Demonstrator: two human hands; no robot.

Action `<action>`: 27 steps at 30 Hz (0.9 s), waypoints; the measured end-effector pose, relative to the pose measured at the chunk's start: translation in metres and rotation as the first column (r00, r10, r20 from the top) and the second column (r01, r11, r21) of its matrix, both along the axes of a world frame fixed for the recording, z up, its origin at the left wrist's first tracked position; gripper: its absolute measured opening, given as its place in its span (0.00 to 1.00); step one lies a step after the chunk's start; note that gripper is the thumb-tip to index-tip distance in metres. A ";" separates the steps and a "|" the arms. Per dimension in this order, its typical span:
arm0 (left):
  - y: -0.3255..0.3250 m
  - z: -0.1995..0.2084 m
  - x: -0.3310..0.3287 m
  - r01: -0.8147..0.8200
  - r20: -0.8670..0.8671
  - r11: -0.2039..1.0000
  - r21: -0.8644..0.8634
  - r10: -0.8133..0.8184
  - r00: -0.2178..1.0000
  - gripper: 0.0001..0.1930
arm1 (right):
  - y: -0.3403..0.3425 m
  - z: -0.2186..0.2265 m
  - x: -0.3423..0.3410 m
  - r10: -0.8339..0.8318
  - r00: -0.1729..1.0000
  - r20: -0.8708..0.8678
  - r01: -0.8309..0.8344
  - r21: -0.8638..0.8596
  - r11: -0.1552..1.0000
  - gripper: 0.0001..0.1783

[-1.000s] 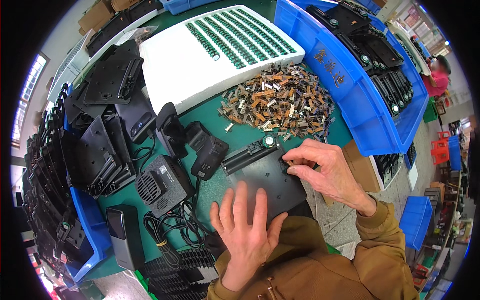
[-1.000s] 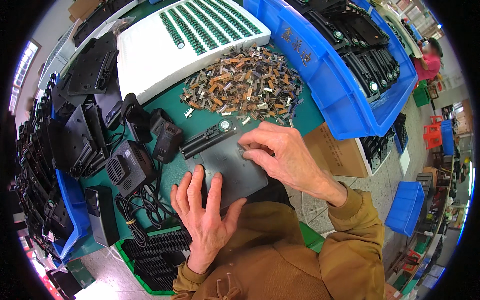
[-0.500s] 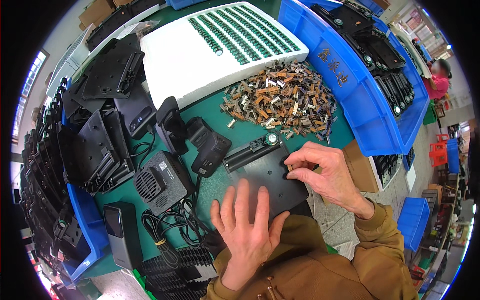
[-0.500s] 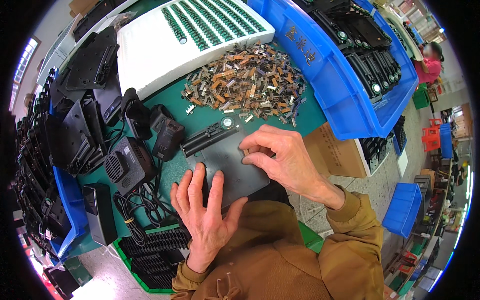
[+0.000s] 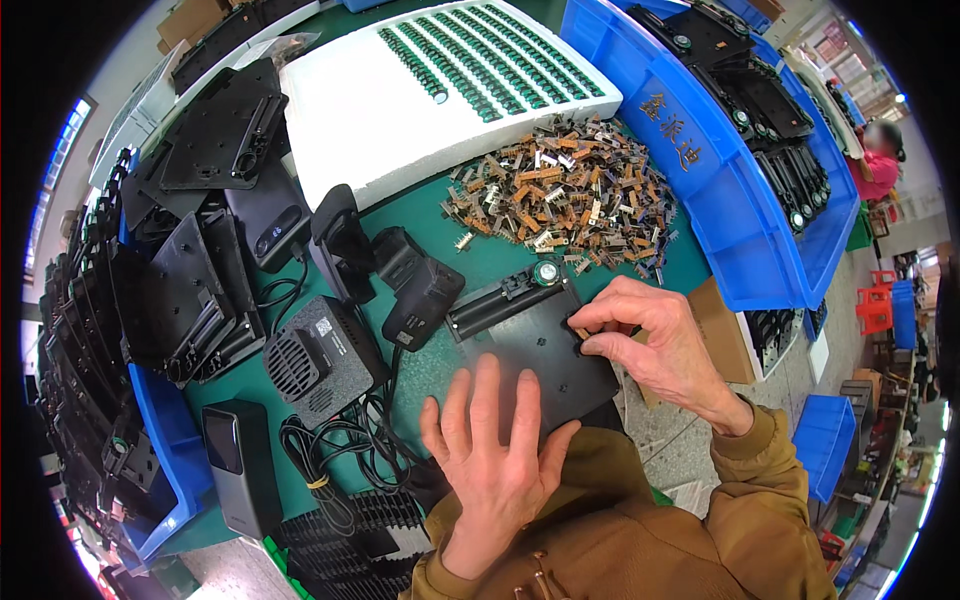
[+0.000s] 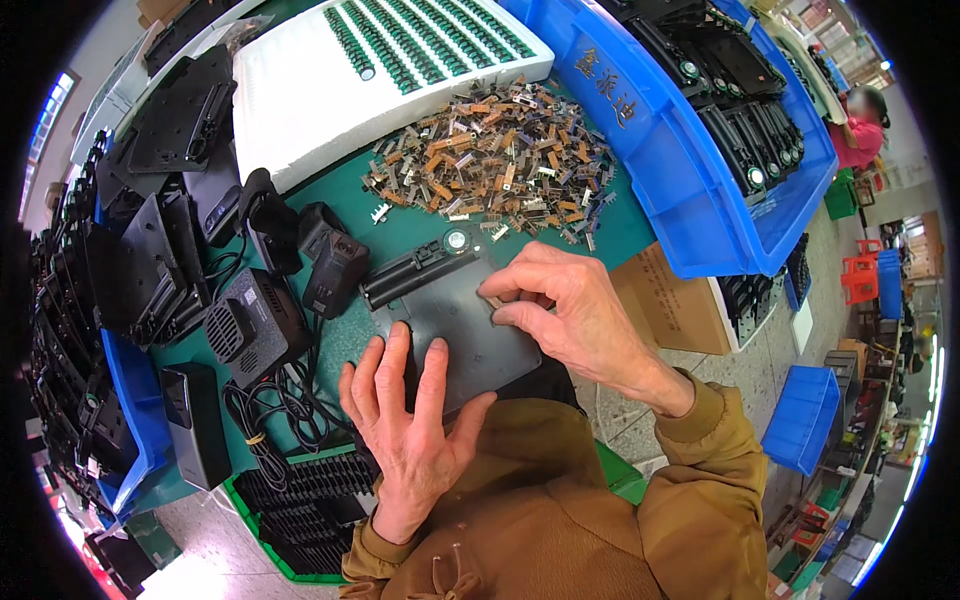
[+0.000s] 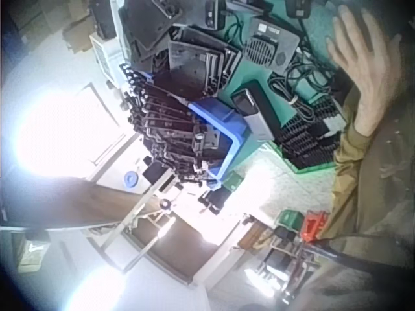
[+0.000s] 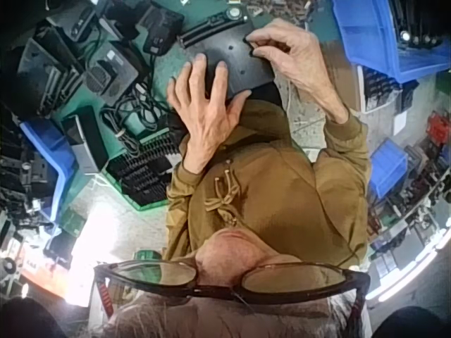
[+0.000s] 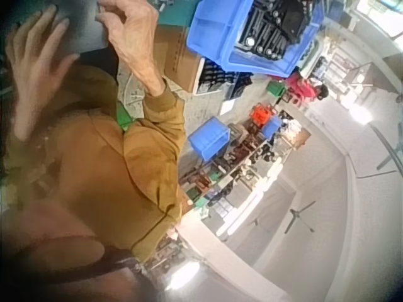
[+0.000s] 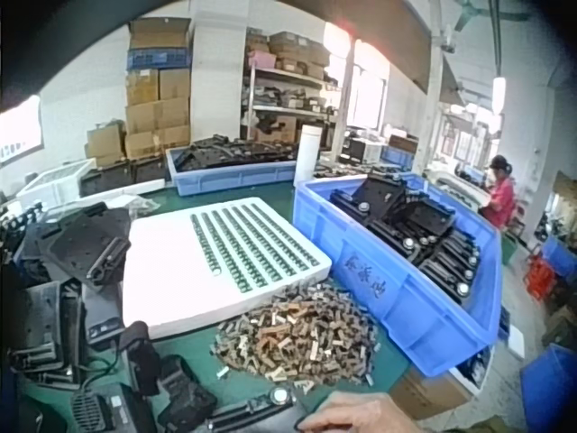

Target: The person assembles electronic components by hand, fitting a plastic housing over an electronic circuit and inserting a green indicator light from a component bin into the assembly.

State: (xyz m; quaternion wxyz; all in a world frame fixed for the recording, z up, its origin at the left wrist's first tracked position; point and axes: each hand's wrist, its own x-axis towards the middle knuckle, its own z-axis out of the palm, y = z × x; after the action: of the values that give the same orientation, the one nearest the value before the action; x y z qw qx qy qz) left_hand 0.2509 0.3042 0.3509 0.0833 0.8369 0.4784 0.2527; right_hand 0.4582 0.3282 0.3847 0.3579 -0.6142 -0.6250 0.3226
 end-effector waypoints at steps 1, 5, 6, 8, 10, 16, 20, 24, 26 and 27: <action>0.000 0.000 0.000 -0.004 -0.002 1.000 -0.001 0.004 1.000 0.26 | 0.001 -0.001 -0.001 -0.009 1.000 -0.023 0.008 -0.004 1.000 0.11; 0.000 0.001 0.000 0.000 0.000 1.000 -0.004 0.000 1.000 0.27 | 0.002 0.002 -0.002 -0.059 0.993 -0.104 0.049 -0.100 0.994 0.11; 0.000 0.001 0.000 0.001 0.000 1.000 -0.003 -0.001 1.000 0.27 | 0.003 0.002 -0.003 -0.059 0.993 -0.104 0.048 -0.101 0.994 0.11; 0.000 0.000 0.000 0.002 0.000 1.000 -0.003 -0.002 1.000 0.27 | 0.003 0.001 -0.003 -0.087 0.986 -0.144 0.070 -0.125 0.990 0.10; 0.000 0.000 0.000 0.000 0.005 1.000 -0.006 0.000 1.000 0.27 | 0.002 -0.001 -0.003 -0.090 0.985 -0.148 0.072 -0.126 0.989 0.10; 0.000 0.000 -0.001 0.002 -0.006 1.000 -0.007 -0.002 1.000 0.27 | -0.001 -0.004 -0.001 -0.082 0.986 -0.147 0.068 -0.101 0.993 0.10; 0.000 0.002 -0.001 0.018 0.008 0.999 -0.046 -0.017 1.000 0.31 | 0.000 -0.004 -0.001 -0.090 0.983 -0.163 0.074 -0.100 0.992 0.10; 0.000 0.002 -0.001 0.019 0.013 0.999 -0.044 -0.018 1.000 0.31 | 0.003 -0.004 -0.003 -0.111 0.979 -0.169 0.093 -0.111 0.989 0.10; 0.000 0.002 -0.001 0.018 0.015 0.999 -0.044 -0.017 1.000 0.31 | 0.004 -0.003 -0.004 -0.111 0.982 -0.151 0.094 -0.112 0.989 0.09; 0.000 0.002 -0.001 0.019 0.015 0.999 -0.046 -0.018 1.000 0.31 | 0.004 -0.002 -0.003 -0.111 0.982 -0.151 0.094 -0.114 0.989 0.09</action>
State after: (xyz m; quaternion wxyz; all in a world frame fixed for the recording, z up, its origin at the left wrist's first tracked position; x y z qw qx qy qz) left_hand 0.2498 0.3037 0.3532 0.1083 0.8372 0.4758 0.2469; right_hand 0.4554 0.3317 0.3829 0.3890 -0.6365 -0.5443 0.3836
